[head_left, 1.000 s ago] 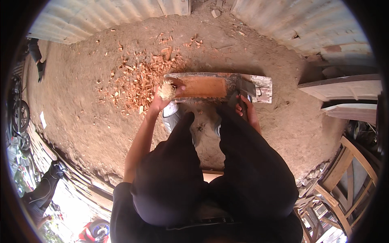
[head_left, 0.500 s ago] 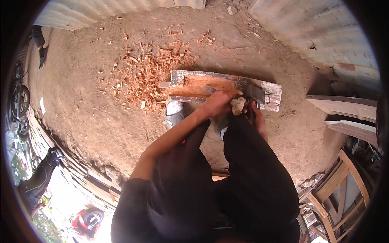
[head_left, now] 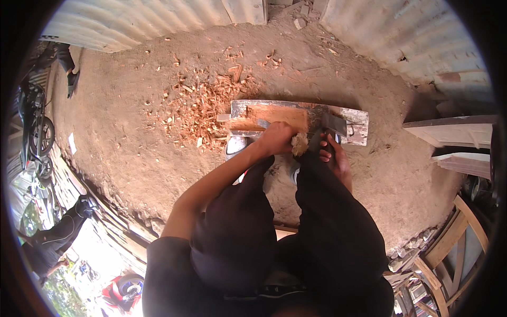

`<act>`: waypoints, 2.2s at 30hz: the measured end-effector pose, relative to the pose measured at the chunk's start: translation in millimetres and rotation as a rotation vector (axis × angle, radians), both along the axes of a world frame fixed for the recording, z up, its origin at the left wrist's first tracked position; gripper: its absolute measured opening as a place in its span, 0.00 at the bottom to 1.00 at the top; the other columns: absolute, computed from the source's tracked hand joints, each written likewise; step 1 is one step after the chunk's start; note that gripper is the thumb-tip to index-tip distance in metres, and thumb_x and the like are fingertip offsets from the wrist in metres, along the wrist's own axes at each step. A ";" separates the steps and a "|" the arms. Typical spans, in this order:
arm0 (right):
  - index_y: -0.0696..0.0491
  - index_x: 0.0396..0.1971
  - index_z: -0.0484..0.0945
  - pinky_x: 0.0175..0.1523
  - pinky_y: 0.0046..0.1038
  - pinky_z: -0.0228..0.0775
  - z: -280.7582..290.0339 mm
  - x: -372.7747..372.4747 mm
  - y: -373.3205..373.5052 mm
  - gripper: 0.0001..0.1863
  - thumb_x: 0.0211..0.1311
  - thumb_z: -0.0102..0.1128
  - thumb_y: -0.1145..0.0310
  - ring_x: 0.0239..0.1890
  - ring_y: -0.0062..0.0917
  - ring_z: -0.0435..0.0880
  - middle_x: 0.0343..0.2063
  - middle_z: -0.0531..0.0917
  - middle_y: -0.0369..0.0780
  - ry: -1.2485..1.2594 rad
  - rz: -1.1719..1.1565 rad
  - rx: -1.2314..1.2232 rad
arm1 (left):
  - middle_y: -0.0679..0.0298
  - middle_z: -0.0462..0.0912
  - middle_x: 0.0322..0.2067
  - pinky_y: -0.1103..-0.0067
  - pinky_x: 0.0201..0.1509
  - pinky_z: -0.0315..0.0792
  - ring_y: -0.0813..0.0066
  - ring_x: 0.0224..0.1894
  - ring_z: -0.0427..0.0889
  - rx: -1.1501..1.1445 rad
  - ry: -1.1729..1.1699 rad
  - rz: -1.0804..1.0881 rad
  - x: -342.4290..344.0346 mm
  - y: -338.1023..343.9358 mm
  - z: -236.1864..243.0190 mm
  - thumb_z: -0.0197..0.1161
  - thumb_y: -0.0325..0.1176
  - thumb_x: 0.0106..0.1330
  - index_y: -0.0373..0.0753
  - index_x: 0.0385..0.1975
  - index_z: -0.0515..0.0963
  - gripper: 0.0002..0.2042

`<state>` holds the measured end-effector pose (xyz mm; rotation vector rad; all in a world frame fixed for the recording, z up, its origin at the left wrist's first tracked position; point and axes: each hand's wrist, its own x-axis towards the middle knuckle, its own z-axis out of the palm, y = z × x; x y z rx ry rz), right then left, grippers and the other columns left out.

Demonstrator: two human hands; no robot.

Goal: The person sits on the ground and uses a small axe to carve a piece of wood placed on a wooden block. They repeatedly strike the wood to remove shavings and shape it.

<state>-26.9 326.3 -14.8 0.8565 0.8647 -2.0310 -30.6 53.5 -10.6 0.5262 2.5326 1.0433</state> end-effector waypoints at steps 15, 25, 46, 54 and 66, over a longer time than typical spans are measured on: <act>0.57 0.50 0.72 0.27 0.22 0.65 88.0 9.6 -17.8 0.18 0.74 0.63 0.58 0.22 0.17 0.72 0.22 0.73 0.34 0.608 0.039 0.569 | 0.53 0.86 0.28 0.59 0.40 0.79 0.49 0.33 0.86 0.105 0.116 0.009 13.8 -1.2 -45.3 0.70 0.37 0.46 0.44 0.44 0.86 0.21; 0.56 0.44 0.72 0.18 0.25 0.62 68.3 -13.1 -31.8 0.11 0.70 0.64 0.69 0.13 0.17 0.68 0.19 0.72 0.34 0.526 0.416 0.597 | 0.52 0.87 0.35 0.59 0.42 0.79 0.49 0.39 0.86 0.074 0.083 0.074 11.7 -5.2 -42.9 0.69 0.30 0.45 0.41 0.49 0.84 0.25; 0.56 0.41 0.73 0.21 0.23 0.61 72.0 8.5 -14.5 0.16 0.72 0.66 0.60 0.16 0.16 0.70 0.19 0.74 0.33 0.593 0.466 0.761 | 0.51 0.88 0.39 0.63 0.51 0.79 0.46 0.44 0.86 0.367 0.056 0.040 -21.4 -4.9 -13.7 0.75 0.31 0.46 0.37 0.43 0.85 0.20; 0.55 0.37 0.69 0.20 0.23 0.60 79.8 -1.5 -24.3 0.15 0.76 0.61 0.60 0.15 0.16 0.68 0.18 0.71 0.33 0.551 0.442 0.648 | 0.49 0.88 0.37 0.63 0.47 0.80 0.49 0.41 0.87 0.217 0.132 0.140 7.5 -15.7 -37.2 0.74 0.32 0.46 0.35 0.44 0.85 0.22; 0.59 0.48 0.75 0.23 0.21 0.59 109.0 -3.0 -48.9 0.15 0.77 0.60 0.61 0.18 0.15 0.69 0.20 0.73 0.33 0.555 0.548 0.655 | 0.47 0.88 0.36 0.63 0.46 0.81 0.47 0.40 0.87 0.270 0.253 0.404 37.7 -29.6 -61.6 0.71 0.27 0.43 0.34 0.48 0.83 0.25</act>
